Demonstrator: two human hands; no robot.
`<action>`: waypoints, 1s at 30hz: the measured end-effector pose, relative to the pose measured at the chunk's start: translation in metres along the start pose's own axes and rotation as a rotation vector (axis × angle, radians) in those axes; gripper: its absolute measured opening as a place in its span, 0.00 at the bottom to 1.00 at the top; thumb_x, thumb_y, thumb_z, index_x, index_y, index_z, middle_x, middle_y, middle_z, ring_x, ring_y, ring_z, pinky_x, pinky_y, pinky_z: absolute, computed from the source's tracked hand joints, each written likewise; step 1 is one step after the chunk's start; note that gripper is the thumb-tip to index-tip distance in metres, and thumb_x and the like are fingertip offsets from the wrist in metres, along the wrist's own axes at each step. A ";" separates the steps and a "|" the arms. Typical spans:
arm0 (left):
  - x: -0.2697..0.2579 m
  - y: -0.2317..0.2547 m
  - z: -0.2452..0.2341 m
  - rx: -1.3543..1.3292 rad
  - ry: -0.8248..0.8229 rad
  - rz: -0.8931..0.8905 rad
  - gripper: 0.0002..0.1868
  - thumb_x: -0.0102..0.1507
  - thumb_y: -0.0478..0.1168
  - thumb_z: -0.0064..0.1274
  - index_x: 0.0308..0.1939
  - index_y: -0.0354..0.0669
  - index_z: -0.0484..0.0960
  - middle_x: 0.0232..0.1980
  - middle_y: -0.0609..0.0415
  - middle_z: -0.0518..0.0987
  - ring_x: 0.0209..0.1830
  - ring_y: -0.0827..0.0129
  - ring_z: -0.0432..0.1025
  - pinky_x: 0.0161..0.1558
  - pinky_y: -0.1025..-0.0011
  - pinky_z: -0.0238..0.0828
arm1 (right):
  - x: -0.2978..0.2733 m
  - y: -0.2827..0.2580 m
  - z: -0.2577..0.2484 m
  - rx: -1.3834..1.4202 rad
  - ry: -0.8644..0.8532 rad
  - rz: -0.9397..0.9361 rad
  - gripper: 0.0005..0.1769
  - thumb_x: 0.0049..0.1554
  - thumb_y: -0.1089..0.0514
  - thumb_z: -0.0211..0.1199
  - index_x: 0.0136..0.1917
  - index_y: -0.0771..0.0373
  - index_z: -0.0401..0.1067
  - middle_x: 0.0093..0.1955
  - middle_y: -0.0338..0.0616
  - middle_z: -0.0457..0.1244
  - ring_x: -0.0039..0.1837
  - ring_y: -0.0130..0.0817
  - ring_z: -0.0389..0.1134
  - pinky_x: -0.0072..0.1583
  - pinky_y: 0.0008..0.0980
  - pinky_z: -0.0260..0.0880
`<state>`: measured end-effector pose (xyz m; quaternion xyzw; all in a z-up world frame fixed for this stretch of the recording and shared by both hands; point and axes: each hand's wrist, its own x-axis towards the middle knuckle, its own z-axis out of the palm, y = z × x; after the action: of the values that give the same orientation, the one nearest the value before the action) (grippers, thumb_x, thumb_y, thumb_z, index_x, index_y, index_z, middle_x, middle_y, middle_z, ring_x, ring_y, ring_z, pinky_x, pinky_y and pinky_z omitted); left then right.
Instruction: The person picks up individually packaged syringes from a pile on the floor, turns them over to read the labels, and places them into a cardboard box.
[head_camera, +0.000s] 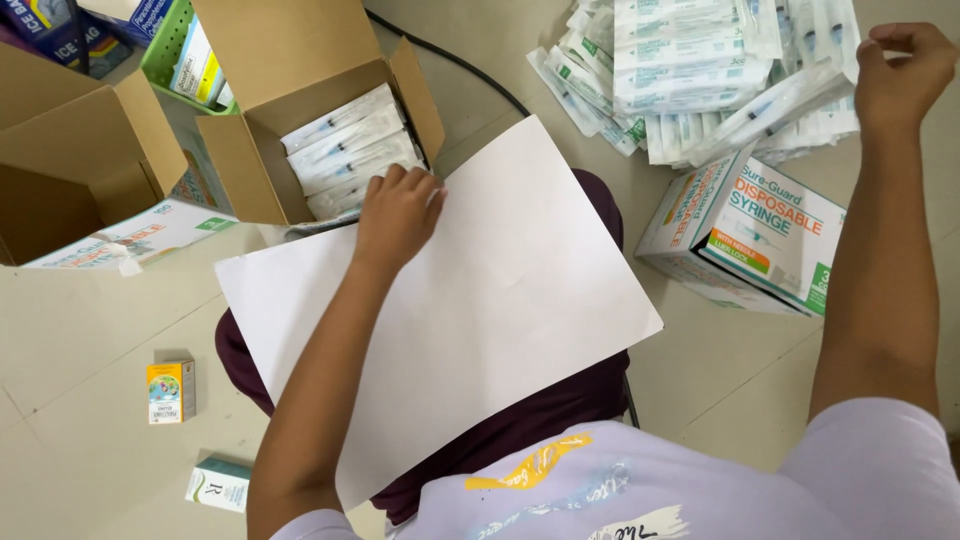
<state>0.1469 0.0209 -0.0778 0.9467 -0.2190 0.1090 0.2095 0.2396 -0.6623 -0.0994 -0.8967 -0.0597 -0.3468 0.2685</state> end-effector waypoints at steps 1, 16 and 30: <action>0.001 0.003 0.005 0.000 0.002 -0.002 0.06 0.69 0.41 0.54 0.40 0.44 0.82 0.43 0.54 0.81 0.47 0.58 0.72 0.49 0.58 0.65 | 0.008 0.013 0.004 0.001 -0.001 -0.003 0.12 0.56 0.78 0.62 0.52 0.72 0.77 0.53 0.52 0.72 0.57 0.40 0.75 0.54 0.34 0.76; 0.012 0.020 0.048 0.480 -0.122 0.039 0.22 0.73 0.51 0.45 0.58 0.37 0.82 0.30 0.53 0.81 0.48 0.66 0.68 0.50 0.69 0.61 | 0.067 0.084 0.059 -0.426 -0.680 0.430 0.16 0.56 0.52 0.79 0.48 0.66 0.83 0.46 0.54 0.72 0.42 0.40 0.74 0.52 0.40 0.74; 0.037 0.029 0.078 0.673 -0.105 0.105 0.27 0.74 0.52 0.35 0.70 0.40 0.73 0.64 0.50 0.79 0.80 0.64 0.54 0.79 0.49 0.22 | 0.072 0.125 0.089 -0.466 -0.784 0.645 0.17 0.66 0.51 0.68 0.53 0.69 0.79 0.55 0.57 0.71 0.45 0.45 0.73 0.43 0.49 0.75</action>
<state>0.1745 -0.0513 -0.1260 0.9545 -0.2297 0.1368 -0.1321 0.3827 -0.7280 -0.1623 -0.9671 0.2004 0.1083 0.1133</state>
